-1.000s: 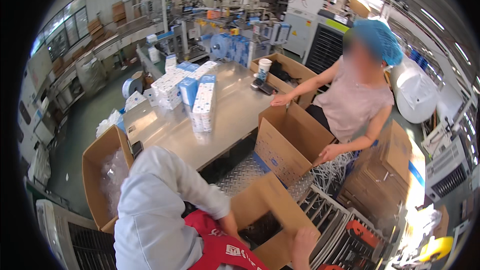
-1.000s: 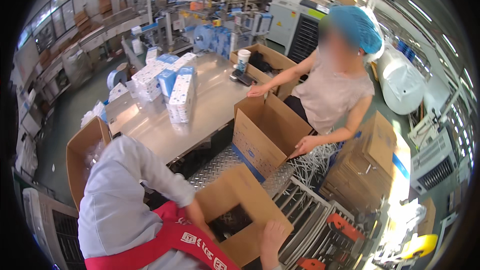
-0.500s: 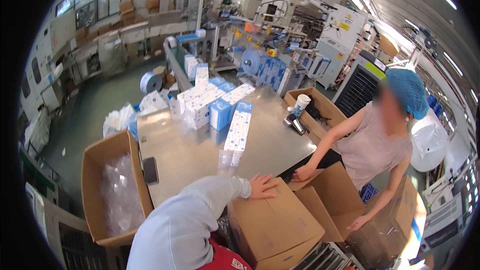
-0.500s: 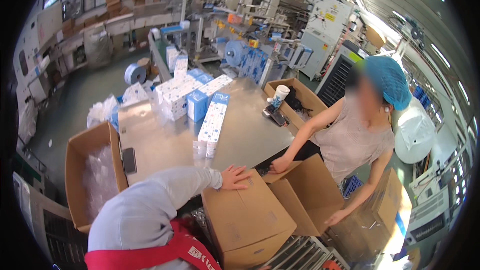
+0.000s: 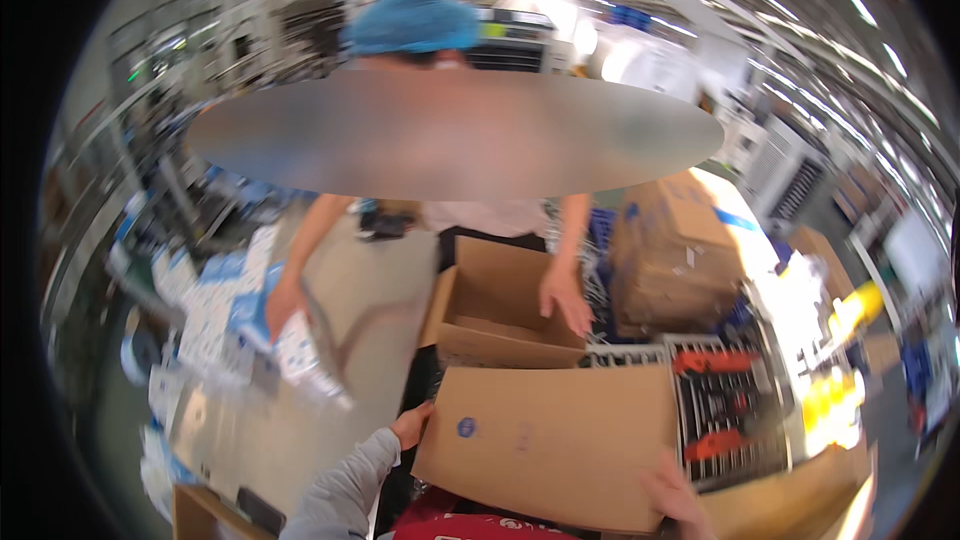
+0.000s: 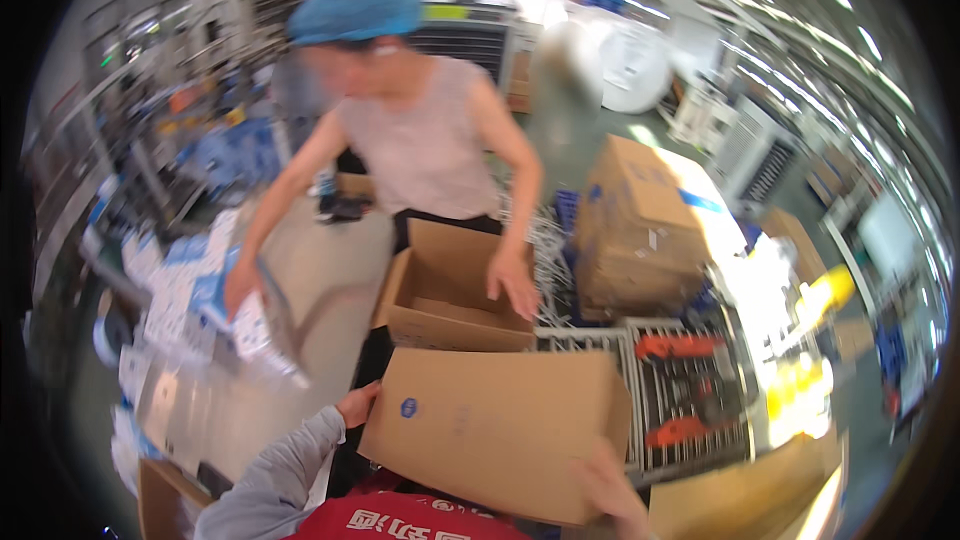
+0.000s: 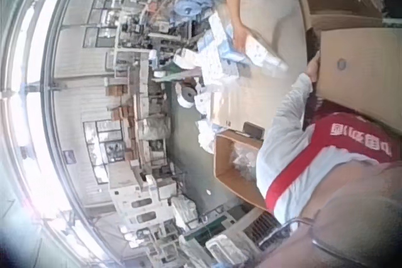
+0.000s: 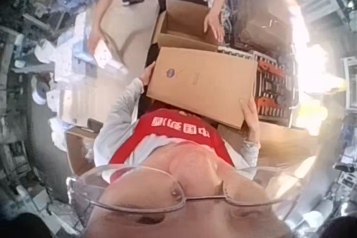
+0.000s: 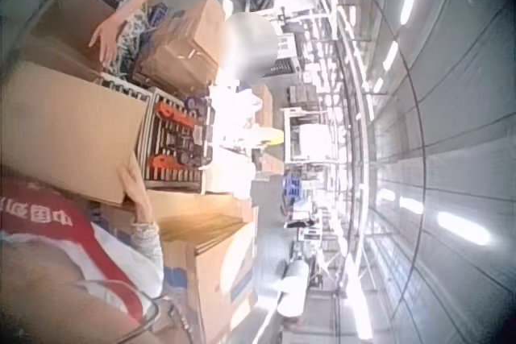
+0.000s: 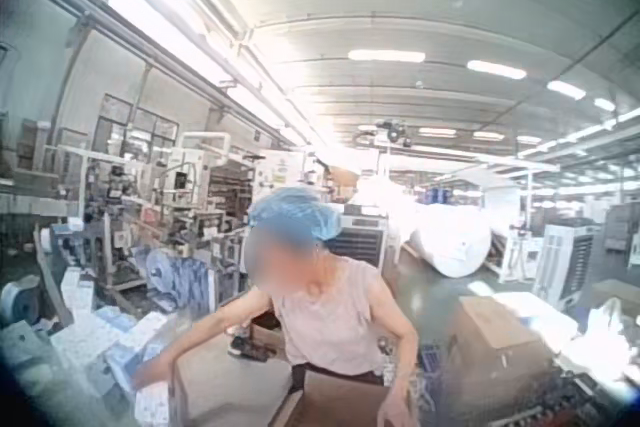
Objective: The person packs cardboard boxes with packages of product by hand, then pushes the filled boxes onto a conveyor belt system and prepares new flat cardboard boxes for packing.
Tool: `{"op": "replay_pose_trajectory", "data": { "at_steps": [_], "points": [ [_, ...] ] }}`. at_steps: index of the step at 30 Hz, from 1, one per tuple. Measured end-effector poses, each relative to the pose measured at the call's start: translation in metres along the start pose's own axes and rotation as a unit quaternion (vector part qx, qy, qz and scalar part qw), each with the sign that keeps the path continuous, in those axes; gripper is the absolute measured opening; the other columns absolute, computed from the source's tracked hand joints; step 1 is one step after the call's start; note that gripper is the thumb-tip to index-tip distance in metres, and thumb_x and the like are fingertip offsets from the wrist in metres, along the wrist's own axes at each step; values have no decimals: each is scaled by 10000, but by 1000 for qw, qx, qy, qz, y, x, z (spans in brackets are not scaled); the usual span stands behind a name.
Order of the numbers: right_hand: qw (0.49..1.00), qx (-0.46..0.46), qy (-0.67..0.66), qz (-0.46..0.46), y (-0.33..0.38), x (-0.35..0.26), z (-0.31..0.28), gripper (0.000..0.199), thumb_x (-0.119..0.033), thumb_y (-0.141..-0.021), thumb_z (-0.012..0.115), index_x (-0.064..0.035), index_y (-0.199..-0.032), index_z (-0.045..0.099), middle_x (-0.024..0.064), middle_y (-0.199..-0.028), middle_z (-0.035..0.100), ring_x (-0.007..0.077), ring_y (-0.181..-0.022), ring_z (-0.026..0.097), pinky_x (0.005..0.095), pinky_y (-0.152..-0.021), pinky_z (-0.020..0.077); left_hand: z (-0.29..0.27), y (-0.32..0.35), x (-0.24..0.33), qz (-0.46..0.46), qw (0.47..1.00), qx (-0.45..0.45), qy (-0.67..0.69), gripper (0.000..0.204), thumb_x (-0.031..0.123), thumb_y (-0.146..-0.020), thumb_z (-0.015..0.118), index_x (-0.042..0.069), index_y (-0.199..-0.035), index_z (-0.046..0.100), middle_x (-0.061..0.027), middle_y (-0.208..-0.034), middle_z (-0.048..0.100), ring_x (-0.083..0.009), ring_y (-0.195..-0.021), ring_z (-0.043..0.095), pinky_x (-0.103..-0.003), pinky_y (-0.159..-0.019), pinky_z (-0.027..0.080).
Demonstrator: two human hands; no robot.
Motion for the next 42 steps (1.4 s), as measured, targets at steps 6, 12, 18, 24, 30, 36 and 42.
{"op": "replay_pose_trajectory", "data": {
  "at_steps": [6, 12, 18, 24, 30, 36, 42],
  "points": [
    [941, -150, 303, 25, -144, 138, 201, 501, -257, -951, 382, 143, -1239, 295, 354, -836, 613, 479, -754, 624, 525, -659, 497, 132, -30, 7, 46, 977, -16, -209, 643, 506, -869, 578, 183, -1391, 387, -103, -1170, 583, -254, -1009, 582, -443, -891, 447],
    [752, 33, 552, -360, -85, 51, 108, 510, -379, -895, 581, -58, -1283, 497, 140, -1342, 507, 318, -1258, 465, 498, -1058, 337, 89, -23, 8, 222, 764, 339, -502, 582, 264, -815, 683, 38, -1310, 475, -258, -1029, 649, -417, -958, 626, -459, -817, 509],
    [750, 67, 610, 248, -61, 252, -139, 1156, -818, -742, 456, -8, -1497, 126, 232, -1550, 124, 409, -1434, 62, 514, -1154, 55, 112, -32, 5, 220, 823, 228, -472, 544, 188, -757, 742, 19, -1232, 540, -223, -1016, 667, -393, -927, 644, -435, -813, 517],
    [903, 228, 214, 293, -79, 395, -118, 1133, -722, -724, 604, 85, -1412, 202, 365, -1416, 283, 485, -1330, 290, 468, -1105, 272, -1, -26, 13, 131, 709, 399, -566, 684, 359, -773, 766, 6, -1297, 506, -291, -1295, 498, -422, -1166, 513, -456, -950, 440],
    [848, 254, 370, 281, -92, 335, -73, 583, -508, -849, 592, 48, -1021, 616, 273, -846, 660, 431, -863, 646, 512, -714, 527, 53, -65, -86, 27, 717, 73, -692, 1139, 722, -670, 607, 10, -1463, 204, -259, -1516, 184, -398, -1398, 178, -445, -1126, 198],
    [880, 170, 426, 122, -121, 305, 27, 395, -323, -909, 551, 55, -961, 653, 287, -866, 650, 455, -851, 627, 513, -719, 496, -4, 14, -39, -58, 828, 97, -550, 1112, 769, -750, 527, -40, -1457, 239, -275, -1438, 367, -374, -1349, 352, -396, -1087, 328],
    [762, -210, 409, 457, -135, 295, -3, 530, -517, -877, 590, 6, -900, 672, 120, -588, 602, 251, -492, 607, 367, -460, 469, -78, 192, 60, 214, 775, 359, -475, 474, 218, -836, 637, 55, -1269, 536, -194, -1202, 587, -335, -1056, 578, -413, -930, 464]
  ]
}}
Point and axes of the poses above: each hand's wrist, its own y-axis away from the middle knuckle, its own z-axis out of the palm, x = y × z, the point moved 6 cm from there along -y, towards the middle knuckle
